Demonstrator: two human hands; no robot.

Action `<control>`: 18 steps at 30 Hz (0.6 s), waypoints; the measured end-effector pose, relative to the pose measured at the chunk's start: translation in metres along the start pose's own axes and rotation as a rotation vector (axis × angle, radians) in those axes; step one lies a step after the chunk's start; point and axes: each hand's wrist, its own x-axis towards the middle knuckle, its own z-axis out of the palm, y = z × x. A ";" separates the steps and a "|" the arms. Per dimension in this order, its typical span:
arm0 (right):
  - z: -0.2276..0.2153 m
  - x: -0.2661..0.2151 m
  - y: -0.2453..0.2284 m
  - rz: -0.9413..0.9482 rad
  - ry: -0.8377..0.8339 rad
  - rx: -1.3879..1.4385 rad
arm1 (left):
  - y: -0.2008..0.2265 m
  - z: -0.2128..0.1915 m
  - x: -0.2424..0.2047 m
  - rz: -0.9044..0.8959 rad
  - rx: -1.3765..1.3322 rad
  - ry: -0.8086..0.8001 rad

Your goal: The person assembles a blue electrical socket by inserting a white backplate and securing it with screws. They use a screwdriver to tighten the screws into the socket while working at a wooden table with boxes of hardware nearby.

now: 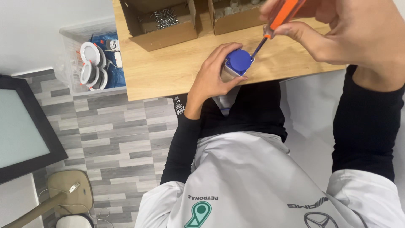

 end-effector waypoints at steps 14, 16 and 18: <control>0.030 -0.008 0.045 0.043 0.365 -0.077 | -0.024 0.002 0.006 0.048 0.045 0.037; 0.027 -0.076 0.194 0.022 0.097 0.114 | -0.035 0.008 0.002 0.040 0.040 0.059; 0.012 -0.157 0.301 0.002 -0.166 0.285 | -0.042 0.009 0.005 0.048 0.037 0.076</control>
